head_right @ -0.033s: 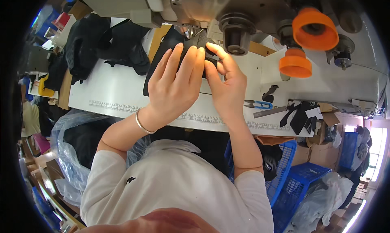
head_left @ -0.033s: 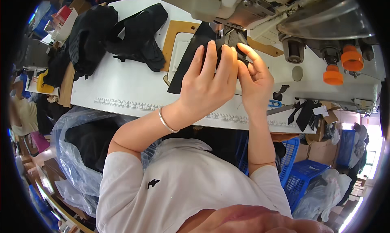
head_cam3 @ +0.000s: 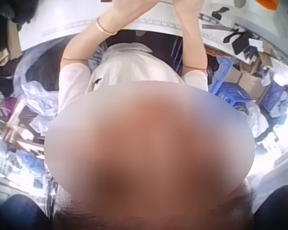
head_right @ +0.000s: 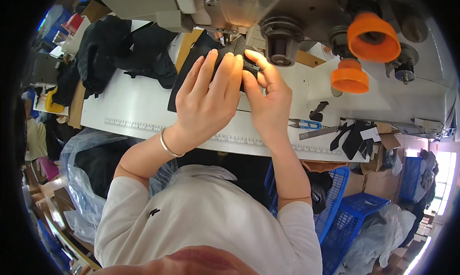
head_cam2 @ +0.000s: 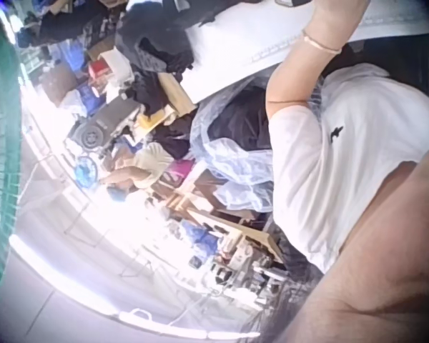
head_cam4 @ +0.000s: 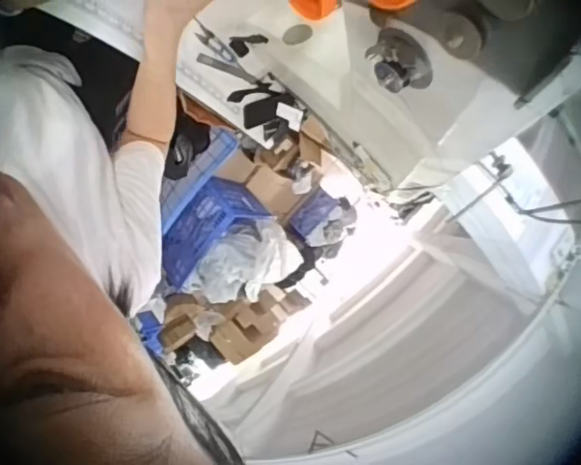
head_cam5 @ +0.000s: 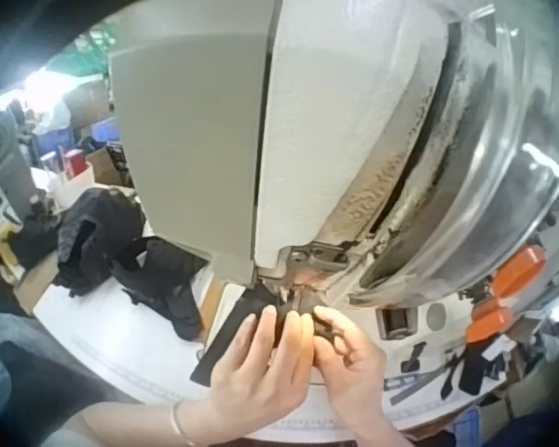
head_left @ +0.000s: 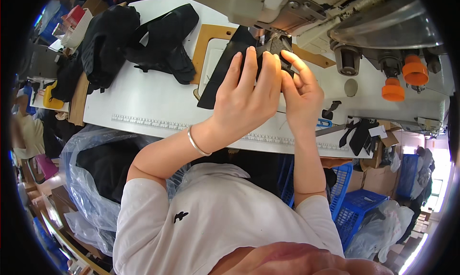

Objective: The person operates a sewing machine to stitch black fabric pieces, likely gloves, in a factory setting. They guide the material under the needle, adjust the fabric, and cut threads after each piece is sewn.

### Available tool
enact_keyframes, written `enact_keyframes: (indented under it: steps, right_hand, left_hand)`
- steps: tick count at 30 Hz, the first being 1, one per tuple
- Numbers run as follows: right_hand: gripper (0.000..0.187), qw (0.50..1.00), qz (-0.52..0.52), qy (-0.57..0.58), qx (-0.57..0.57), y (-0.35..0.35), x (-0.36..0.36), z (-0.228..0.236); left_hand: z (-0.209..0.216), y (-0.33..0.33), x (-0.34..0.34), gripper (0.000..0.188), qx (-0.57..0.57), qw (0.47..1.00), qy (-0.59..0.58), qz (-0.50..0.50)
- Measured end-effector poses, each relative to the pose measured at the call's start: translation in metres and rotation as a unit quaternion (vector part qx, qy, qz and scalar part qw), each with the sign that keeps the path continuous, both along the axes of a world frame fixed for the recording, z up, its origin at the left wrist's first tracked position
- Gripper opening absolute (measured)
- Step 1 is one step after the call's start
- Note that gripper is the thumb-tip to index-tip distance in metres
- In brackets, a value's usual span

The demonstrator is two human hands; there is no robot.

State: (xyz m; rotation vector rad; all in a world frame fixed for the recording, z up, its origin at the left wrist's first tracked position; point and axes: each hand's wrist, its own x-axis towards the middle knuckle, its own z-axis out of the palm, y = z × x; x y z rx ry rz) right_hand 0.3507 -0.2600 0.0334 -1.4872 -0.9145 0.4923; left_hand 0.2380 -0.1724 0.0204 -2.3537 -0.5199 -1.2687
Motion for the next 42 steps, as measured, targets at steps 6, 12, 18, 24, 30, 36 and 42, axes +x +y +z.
enact_keyframes:
  steps: [6, 12, 18, 24, 30, 36, 42]
  right_hand:
    - [0.035, 0.999, 0.009, -0.041, -0.010, 0.001, 0.008, 0.007]
    - [0.020, 0.960, -0.085, -0.244, 0.110, -0.003, 0.064, -0.004]
    - [0.018, 0.917, -0.048, -0.395, 0.039, 0.047, 0.115, -0.022]
    - [0.027, 0.953, 0.037, -0.293, 0.075, 0.060, 0.151, -0.038]
    - [0.023, 0.846, 0.004, -0.518, 0.128, 0.062, 0.142, -0.014]
    - [0.027, 0.863, 0.007, -0.497, 0.088, 0.057, 0.147, -0.024]
    - [0.023, 0.843, 0.019, -0.536, -0.042, 0.044, 0.152, -0.020]
  left_hand:
    - [0.003, -0.007, 0.006, 0.031, -0.030, 0.999, 0.014, 0.023]
    - [0.001, -0.008, 0.021, 0.018, 0.080, 0.990, 0.039, 0.109]
    - [0.002, -0.007, 0.030, 0.011, 0.119, 0.980, 0.041, 0.153]
    - [0.000, 0.000, 0.026, 0.011, 0.141, 0.981, 0.052, 0.126]
    - [0.001, 0.009, 0.020, 0.015, 0.171, 0.980, 0.061, 0.087]
    - [-0.003, 0.020, 0.020, 0.013, 0.146, 0.989, 0.009, 0.006]
    - [-0.002, 0.028, 0.013, 0.009, 0.120, 0.992, -0.012, -0.044]
